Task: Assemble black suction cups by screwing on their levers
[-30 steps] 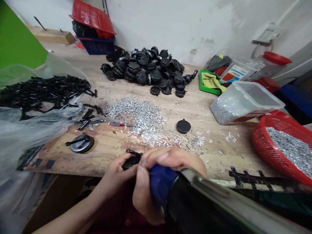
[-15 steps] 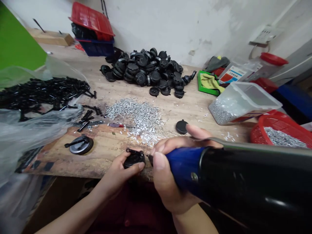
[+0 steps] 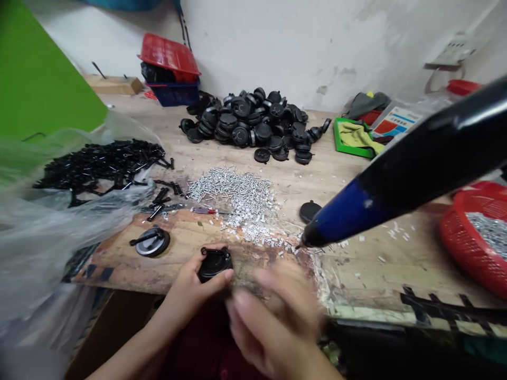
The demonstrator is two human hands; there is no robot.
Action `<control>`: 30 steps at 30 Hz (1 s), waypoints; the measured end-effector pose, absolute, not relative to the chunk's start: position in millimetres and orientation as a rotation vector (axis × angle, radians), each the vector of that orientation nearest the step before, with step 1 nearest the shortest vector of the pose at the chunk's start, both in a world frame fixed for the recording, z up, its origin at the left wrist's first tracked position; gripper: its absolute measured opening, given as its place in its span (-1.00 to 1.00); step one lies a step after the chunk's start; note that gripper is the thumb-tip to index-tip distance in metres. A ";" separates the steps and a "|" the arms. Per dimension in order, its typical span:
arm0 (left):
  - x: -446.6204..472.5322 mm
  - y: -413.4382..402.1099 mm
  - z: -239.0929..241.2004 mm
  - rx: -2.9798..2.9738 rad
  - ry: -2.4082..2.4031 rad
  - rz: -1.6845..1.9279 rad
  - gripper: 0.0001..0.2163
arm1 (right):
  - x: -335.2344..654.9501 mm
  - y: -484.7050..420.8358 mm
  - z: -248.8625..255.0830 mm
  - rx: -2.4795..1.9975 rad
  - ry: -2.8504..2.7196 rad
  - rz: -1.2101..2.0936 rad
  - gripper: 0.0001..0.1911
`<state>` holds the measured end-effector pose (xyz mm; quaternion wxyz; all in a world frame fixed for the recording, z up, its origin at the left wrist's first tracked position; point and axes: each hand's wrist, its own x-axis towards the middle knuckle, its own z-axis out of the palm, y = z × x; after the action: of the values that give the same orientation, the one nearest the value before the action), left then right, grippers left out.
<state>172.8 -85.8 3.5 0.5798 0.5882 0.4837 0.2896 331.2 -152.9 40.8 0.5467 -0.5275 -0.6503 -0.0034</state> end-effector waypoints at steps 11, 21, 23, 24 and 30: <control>113.0 -71.9 -2.7 2.166 1.304 0.811 -0.66 | 257.3 -76.8 5.2 -1.323 -2.080 0.166 -0.78; 77.4 -65.3 -49.1 2.458 1.510 0.776 -0.42 | 211.2 -65.0 -0.6 -1.530 -2.402 -0.013 -0.77; 80.7 -66.4 -54.2 2.393 1.534 0.850 -0.38 | 209.5 -67.3 -2.2 -1.580 -2.395 -0.013 -0.76; 82.2 -66.6 -55.1 2.364 1.553 0.884 -0.37 | 209.3 -67.8 -2.7 -1.600 -2.386 0.000 -0.75; 65.7 -59.3 -43.1 2.493 1.426 0.701 -0.36 | 212.3 -65.6 -1.5 -1.586 -2.380 0.088 -0.73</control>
<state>65.7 -59.3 -43.1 0.0923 0.8397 0.4802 0.2361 212.3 -65.6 -1.5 0.1396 -0.5488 -0.8237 0.0304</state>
